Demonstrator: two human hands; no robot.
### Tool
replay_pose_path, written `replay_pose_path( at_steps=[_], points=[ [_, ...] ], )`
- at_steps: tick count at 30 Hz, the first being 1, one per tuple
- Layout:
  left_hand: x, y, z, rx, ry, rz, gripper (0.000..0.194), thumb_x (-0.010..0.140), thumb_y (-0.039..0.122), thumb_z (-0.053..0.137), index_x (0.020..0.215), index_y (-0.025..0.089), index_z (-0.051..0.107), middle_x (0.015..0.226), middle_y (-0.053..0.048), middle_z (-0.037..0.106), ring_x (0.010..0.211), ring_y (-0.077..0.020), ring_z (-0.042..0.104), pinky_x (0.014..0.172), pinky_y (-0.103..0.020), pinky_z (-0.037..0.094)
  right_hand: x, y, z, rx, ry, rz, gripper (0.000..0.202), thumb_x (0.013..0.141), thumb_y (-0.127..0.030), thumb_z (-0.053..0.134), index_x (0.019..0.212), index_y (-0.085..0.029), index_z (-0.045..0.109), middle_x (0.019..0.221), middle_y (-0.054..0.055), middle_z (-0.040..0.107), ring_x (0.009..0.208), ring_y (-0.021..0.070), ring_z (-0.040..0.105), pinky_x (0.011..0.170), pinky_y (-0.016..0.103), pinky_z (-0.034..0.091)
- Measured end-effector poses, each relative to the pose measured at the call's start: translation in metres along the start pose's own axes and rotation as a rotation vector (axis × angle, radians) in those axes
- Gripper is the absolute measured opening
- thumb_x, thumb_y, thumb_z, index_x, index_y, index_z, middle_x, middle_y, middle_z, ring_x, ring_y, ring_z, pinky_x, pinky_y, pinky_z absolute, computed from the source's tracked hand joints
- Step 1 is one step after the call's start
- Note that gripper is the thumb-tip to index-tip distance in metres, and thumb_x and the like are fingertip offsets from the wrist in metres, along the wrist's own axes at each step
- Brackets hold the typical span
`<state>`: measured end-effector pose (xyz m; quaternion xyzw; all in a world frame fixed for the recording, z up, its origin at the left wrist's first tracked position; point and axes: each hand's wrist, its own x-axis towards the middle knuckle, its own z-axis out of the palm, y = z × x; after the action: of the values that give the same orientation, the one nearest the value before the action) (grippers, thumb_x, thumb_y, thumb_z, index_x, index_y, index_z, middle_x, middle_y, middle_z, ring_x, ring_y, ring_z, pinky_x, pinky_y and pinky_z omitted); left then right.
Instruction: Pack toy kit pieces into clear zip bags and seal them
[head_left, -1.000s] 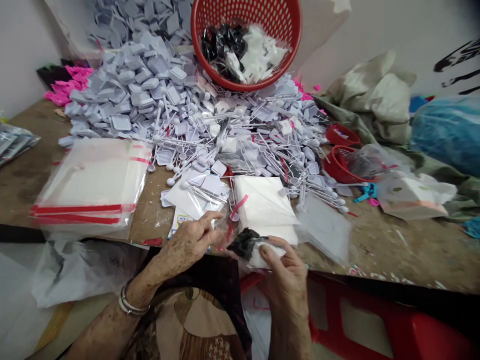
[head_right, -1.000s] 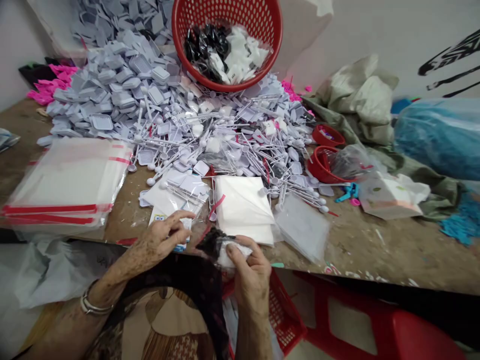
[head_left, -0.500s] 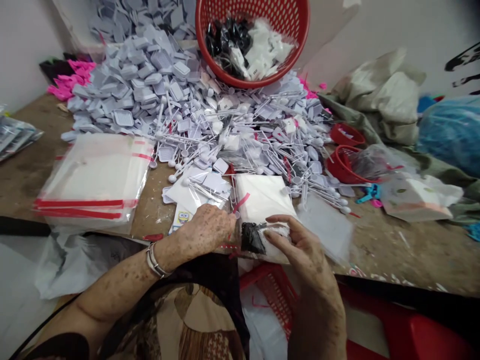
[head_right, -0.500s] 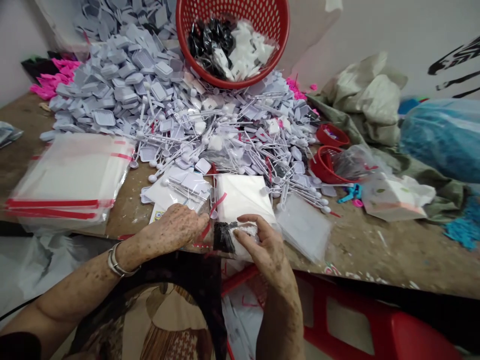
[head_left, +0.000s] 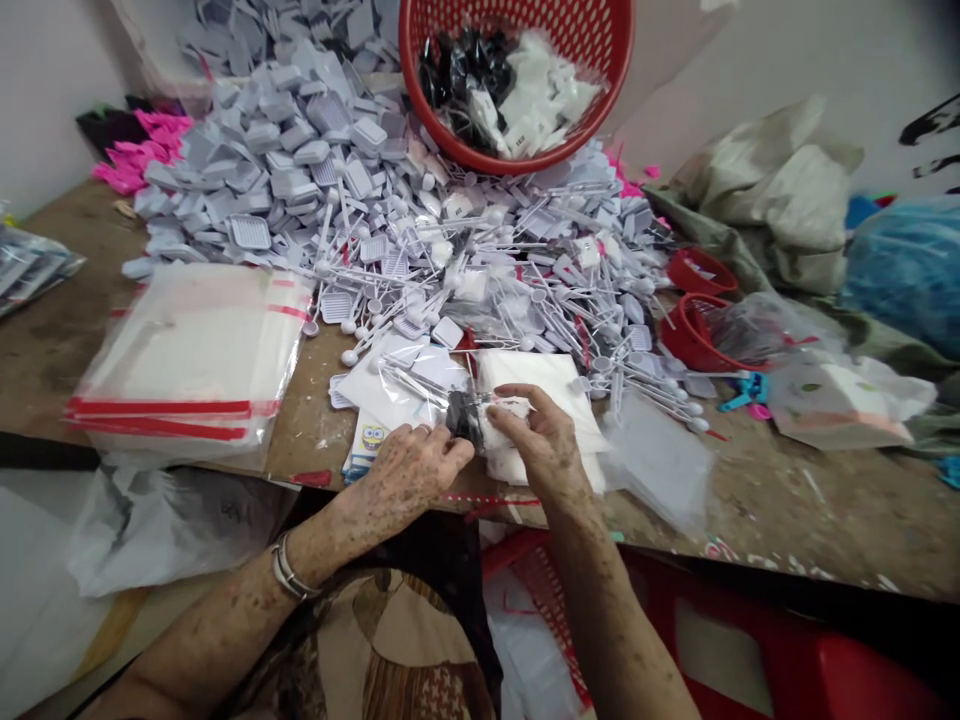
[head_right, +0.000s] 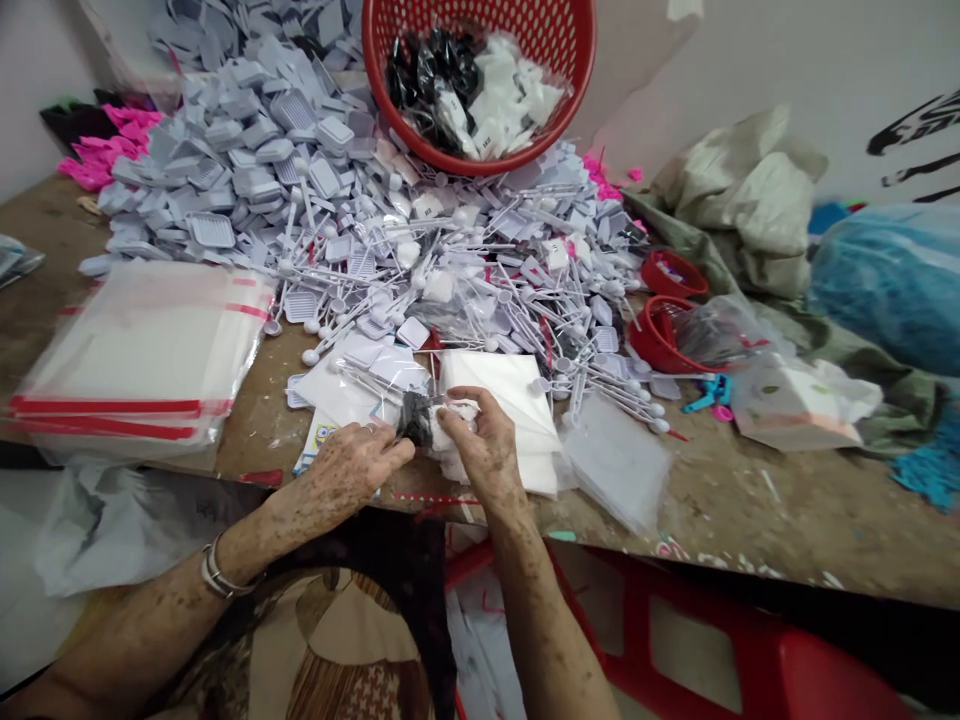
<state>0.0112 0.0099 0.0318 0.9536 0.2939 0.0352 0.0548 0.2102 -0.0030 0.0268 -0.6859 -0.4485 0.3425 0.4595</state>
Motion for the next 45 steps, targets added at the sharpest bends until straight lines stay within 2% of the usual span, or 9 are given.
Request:
replay_pose_path(
  at_steps=[7,14,19,21,25,28,31,37,45],
  points=[
    [-0.003,-0.013,0.012,-0.077,0.082,0.124,0.017,0.095,0.014,0.048,0.108,0.021,0.056,0.104,-0.007,0.062,0.09,-0.0209,0.064,0.079,-0.035,0.05,-0.011,0.009,0.005,0.165,0.184,0.081,0.039,0.069,-0.043,0.076,0.098,-0.02,0.064,0.047,-0.013,0.03,0.041,0.0073,0.026,0.041,0.023,0.02],
    [0.0,-0.014,0.02,-0.044,0.237,0.136,0.018,0.098,0.018,0.043,0.107,0.02,0.059,0.096,-0.007,0.06,0.088,-0.021,0.06,0.077,-0.035,0.045,-0.022,0.007,0.018,0.137,-0.043,0.158,0.046,0.071,-0.045,0.075,0.107,-0.02,0.06,0.053,-0.009,0.049,0.044,0.01,0.041,0.042,0.023,0.032],
    [0.002,-0.011,0.03,-0.085,0.331,0.153,0.019,0.098,0.02,0.045,0.101,0.022,0.064,0.093,-0.005,0.064,0.097,-0.023,0.056,0.087,-0.042,0.039,-0.019,0.01,0.028,0.205,0.051,0.165,0.051,0.068,-0.045,0.078,0.108,-0.02,0.056,0.051,-0.012,0.044,0.041,0.0081,0.037,0.041,0.021,0.028],
    [-0.001,-0.014,0.034,-0.15,0.355,0.139,0.02,0.096,0.017,0.048,0.105,0.025,0.065,0.098,-0.003,0.067,0.104,-0.0227,0.054,0.097,-0.046,0.034,-0.016,0.012,0.031,0.211,0.005,0.173,0.05,0.069,-0.046,0.077,0.106,-0.021,0.055,0.053,-0.011,0.049,0.043,0.0091,0.041,0.043,0.022,0.032],
    [-0.012,-0.031,0.04,-0.176,0.46,-0.058,0.037,0.095,0.014,0.047,0.128,0.026,0.057,0.129,-0.006,0.062,0.126,-0.0238,0.048,0.109,-0.049,0.026,-0.013,0.012,0.029,0.115,-0.087,0.148,0.042,0.069,-0.045,0.077,0.099,-0.021,0.06,0.061,-0.005,0.06,0.049,0.0123,0.05,0.047,0.025,0.04],
    [-0.019,-0.05,0.042,-0.136,0.518,-0.361,0.043,0.097,0.03,0.05,0.139,0.02,0.049,0.145,-0.017,0.05,0.137,-0.031,0.04,0.109,-0.051,0.029,-0.014,0.009,0.026,0.129,-0.065,0.148,0.041,0.067,-0.042,0.078,0.097,-0.02,0.062,0.064,-0.004,0.063,0.05,0.0131,0.053,0.048,0.026,0.043],
    [-0.021,-0.062,0.044,-0.138,0.453,-0.523,0.056,0.096,0.043,0.05,0.144,0.014,0.043,0.152,-0.022,0.041,0.138,-0.0361,0.04,0.107,-0.053,0.032,-0.015,0.004,0.032,0.274,-0.075,0.204,0.048,0.063,-0.039,0.081,0.101,-0.021,0.058,0.069,-0.002,0.067,0.052,0.0147,0.057,0.049,0.028,0.048],
    [-0.02,-0.059,0.049,-0.132,0.395,-0.549,0.064,0.094,0.051,0.052,0.147,0.019,0.039,0.157,-0.021,0.035,0.14,-0.037,0.039,0.109,-0.053,0.033,-0.013,-0.002,0.044,0.365,-0.097,0.214,0.049,0.061,-0.035,0.082,0.1,-0.023,0.054,0.075,-0.002,0.07,0.053,0.0136,0.058,0.05,0.026,0.049],
    [-0.022,-0.059,0.058,-0.082,0.372,-0.537,0.066,0.093,0.051,0.054,0.148,0.018,0.037,0.157,-0.024,0.033,0.144,-0.0366,0.034,0.109,-0.053,0.032,-0.015,-0.006,0.021,0.212,-0.248,0.292,0.043,0.062,-0.035,0.082,0.097,-0.022,0.061,0.069,-0.003,0.067,0.052,0.0132,0.058,0.046,0.024,0.048]
  ],
)
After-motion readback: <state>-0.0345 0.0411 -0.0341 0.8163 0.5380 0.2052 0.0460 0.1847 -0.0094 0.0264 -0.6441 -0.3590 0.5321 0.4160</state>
